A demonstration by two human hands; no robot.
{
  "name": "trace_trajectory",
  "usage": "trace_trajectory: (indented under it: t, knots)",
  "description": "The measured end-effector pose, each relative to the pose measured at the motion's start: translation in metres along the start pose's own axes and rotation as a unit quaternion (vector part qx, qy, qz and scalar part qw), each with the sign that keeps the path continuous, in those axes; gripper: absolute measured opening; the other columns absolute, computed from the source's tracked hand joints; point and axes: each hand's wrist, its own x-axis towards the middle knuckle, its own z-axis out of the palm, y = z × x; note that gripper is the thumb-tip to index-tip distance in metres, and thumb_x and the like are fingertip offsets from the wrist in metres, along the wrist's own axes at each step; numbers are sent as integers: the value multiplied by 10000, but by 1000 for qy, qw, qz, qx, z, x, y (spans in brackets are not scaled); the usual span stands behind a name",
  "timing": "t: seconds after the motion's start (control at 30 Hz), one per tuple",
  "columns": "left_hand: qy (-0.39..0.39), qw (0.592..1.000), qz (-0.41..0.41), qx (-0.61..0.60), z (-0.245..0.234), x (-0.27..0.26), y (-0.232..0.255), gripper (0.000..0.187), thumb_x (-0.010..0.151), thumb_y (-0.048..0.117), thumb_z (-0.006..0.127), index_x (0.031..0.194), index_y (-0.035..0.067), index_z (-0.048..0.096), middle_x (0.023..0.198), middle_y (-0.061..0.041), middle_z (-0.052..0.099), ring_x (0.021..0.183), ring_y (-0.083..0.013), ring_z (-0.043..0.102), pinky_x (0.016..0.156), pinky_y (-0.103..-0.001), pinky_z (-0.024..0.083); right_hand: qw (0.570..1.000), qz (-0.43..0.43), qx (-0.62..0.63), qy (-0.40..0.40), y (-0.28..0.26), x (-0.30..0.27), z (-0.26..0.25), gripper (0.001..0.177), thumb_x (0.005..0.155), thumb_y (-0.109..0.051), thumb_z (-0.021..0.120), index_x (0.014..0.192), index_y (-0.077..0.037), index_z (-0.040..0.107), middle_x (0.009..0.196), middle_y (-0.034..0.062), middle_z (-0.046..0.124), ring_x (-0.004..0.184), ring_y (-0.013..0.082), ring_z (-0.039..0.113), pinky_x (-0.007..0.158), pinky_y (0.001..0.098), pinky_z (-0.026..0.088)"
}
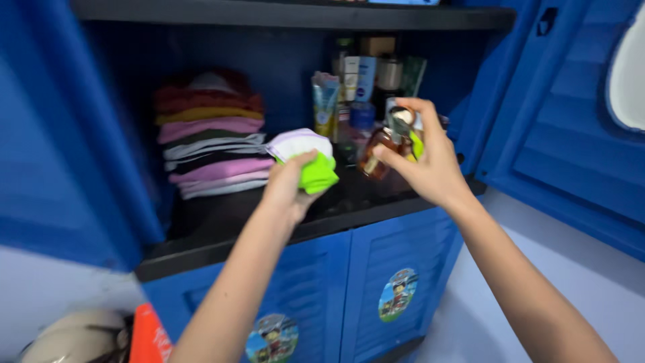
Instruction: The person picks up bottles, tubes, and toiletries from a floor mat, places them onto shelves inside a cabinet, and unfolds a cloth garment on the floor.
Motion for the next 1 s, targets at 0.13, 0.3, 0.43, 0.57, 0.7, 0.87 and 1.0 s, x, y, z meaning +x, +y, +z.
trace_trajectory:
  t: [0.13,0.3,0.43,0.57,0.7,0.87,1.0]
  knots:
    - [35,994,-91,41,-8,73,-10,375,861,169,682,1218,57,654,1111,-153,740,1009,-330,738,868,-529,602,983,166,-63,-39,40,28,-3,696,795,-175,823,1377,-168,442,1129,57,671,973,166,681,812,345,603]
    - [19,984,-112,135,2,130,-20,407,825,121,696,1223,57,642,1104,-155,738,1009,-331,744,850,-537,624,974,83,-172,-120,108,43,1,708,732,-155,871,1302,-138,451,1159,127,679,1062,299,683,904,415,529]
    - [36,943,-82,319,3,160,-24,399,810,102,724,1197,39,653,1051,-163,756,941,-330,772,796,-529,650,963,26,-184,-194,146,51,-11,731,705,-123,866,1316,-117,464,1199,140,670,1125,332,650,912,443,505]
    - [97,919,-65,376,-18,179,-35,364,784,88,751,1139,33,692,1024,-153,757,887,-329,775,767,-538,644,929,44,-215,-299,165,66,-20,591,671,-122,876,1175,-144,567,1095,85,729,1067,305,700,874,435,526]
    - [176,910,-62,369,-51,183,-45,350,782,104,786,1110,23,695,1041,-169,757,890,-329,776,724,-514,649,880,92,-315,-345,172,91,-25,574,626,-150,915,1110,-142,606,942,123,733,943,350,709,795,450,536]
    - [187,920,-47,340,-59,185,-42,349,786,114,785,1108,13,696,1053,-190,773,880,-330,789,695,-479,653,870,62,-301,-386,177,111,-17,503,544,-172,931,980,-135,683,874,111,758,861,327,741,745,422,566]
    - [218,891,-60,393,-55,177,-41,405,773,84,802,1142,7,654,1114,-194,735,903,-345,773,703,-514,658,850,82,-267,-447,190,116,13,561,508,-225,959,987,-114,688,890,112,778,877,305,752,763,423,563]
